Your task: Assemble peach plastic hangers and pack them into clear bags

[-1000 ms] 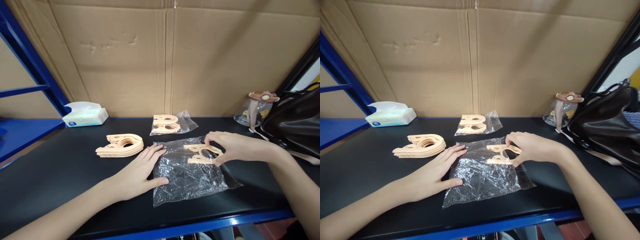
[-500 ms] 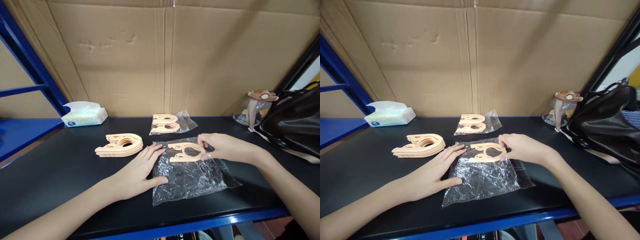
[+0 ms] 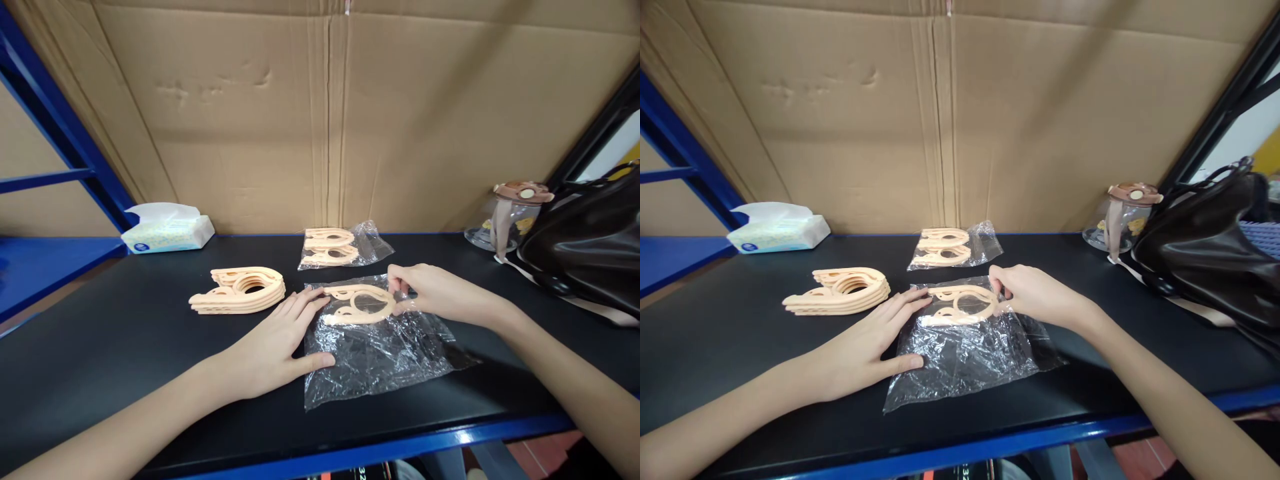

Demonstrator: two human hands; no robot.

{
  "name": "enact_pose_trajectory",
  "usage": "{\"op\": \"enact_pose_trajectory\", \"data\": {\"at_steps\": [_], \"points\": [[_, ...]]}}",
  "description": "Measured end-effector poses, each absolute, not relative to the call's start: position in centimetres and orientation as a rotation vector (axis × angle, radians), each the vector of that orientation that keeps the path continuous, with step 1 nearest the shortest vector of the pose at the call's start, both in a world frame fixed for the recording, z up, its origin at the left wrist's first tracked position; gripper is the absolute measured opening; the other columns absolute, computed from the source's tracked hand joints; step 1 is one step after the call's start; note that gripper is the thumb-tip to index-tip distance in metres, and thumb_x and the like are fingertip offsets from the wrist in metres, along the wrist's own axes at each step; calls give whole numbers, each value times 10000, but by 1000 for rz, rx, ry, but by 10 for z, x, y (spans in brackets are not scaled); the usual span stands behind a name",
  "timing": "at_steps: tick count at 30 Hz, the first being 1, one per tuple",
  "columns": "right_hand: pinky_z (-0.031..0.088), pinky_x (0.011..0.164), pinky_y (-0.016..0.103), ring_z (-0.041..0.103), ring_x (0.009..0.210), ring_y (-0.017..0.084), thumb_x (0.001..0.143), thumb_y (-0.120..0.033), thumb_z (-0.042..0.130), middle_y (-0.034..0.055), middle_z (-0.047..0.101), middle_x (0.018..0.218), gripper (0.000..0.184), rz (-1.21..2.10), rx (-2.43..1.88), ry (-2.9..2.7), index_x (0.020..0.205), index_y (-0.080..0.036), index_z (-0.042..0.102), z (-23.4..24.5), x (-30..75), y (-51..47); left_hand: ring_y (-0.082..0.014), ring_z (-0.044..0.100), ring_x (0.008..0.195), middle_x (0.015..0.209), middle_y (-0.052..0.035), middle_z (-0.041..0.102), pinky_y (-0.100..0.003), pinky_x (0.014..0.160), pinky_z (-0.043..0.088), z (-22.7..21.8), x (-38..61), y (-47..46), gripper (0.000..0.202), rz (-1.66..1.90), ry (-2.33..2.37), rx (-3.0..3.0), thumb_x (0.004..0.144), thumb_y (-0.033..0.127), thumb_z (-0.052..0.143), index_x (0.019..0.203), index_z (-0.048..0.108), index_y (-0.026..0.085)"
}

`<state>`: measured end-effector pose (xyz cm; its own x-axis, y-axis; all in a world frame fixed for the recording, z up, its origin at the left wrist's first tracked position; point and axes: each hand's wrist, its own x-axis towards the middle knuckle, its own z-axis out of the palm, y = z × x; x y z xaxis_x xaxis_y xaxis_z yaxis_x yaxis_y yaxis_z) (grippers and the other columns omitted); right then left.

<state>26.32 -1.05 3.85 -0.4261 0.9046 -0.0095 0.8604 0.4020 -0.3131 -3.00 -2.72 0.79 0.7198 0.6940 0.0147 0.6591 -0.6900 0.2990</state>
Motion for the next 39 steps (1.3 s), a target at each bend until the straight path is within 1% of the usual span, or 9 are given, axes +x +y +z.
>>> {"op": "enact_pose_trajectory", "data": {"at_steps": [6,9,14,17,22,26,30,35,39], "points": [[350,591,252,559,690,158,734,-301,707,-37,596,722,234,337,-1539,-2455,804,-230,495,33,258,-11,-312,196,1419,1550,-121,210,-514,1114,269,7,-30,-26,726,206,1061,2667,889,639,415,1457,242,220],[360,591,258,555,682,150,743,-311,709,-41,616,766,281,373,-1486,-2415,817,-235,449,28,256,-9,-315,193,1420,1547,-121,220,-517,1113,271,6,-30,-26,718,206,1057,2677,891,635,417,1455,247,222],[374,596,268,553,642,133,751,-229,684,-47,655,821,342,445,-1396,-2344,798,-244,346,18,252,-4,-318,181,1422,1545,-120,224,-522,1114,270,6,-30,-26,717,210,1061,2680,888,633,425,1449,257,219],[388,612,279,574,668,146,757,-261,689,-33,667,843,353,415,-1369,-2350,812,-247,341,15,251,-3,-323,158,1428,1547,-117,217,-529,1118,264,6,-30,-26,717,221,1056,2679,886,632,433,1445,266,215],[392,612,289,590,677,157,763,-307,687,-28,685,860,337,342,-1406,-2386,827,-245,362,18,251,-7,-328,228,1407,1534,-118,252,-540,1124,253,7,-30,-26,716,267,1043,2695,866,639,465,1419,320,207],[398,591,274,604,638,144,776,-279,656,-51,693,812,273,419,-1464,-2398,891,-249,410,27,256,-9,-310,190,1422,1546,-120,228,-524,1137,233,8,-30,-27,747,254,1034,2702,891,607,449,1464,227,183],[412,633,283,633,697,168,823,-256,580,-44,704,767,217,286,-1604,-2404,1014,-245,478,40,265,-9,-303,179,1426,1545,-124,230,-509,1136,242,10,-30,-31,724,280,1035,2741,914,549,446,1479,185,181],[407,615,282,636,702,185,855,-313,544,-38,699,719,228,88,-1724,-2358,1071,-244,526,50,276,-9,-281,176,1430,1552,-82,228,-477,1147,239,28,-33,-33,675,460,1034,2929,921,534,443,1470,225,208],[412,616,278,629,686,176,871,-384,530,-41,692,732,235,13,-1690,-2295,1072,-264,542,54,278,-11,-308,191,1422,1520,-80,308,-491,1149,198,53,-65,-17,698,522,1260,2974,871,566,510,1439,330,203]]}}
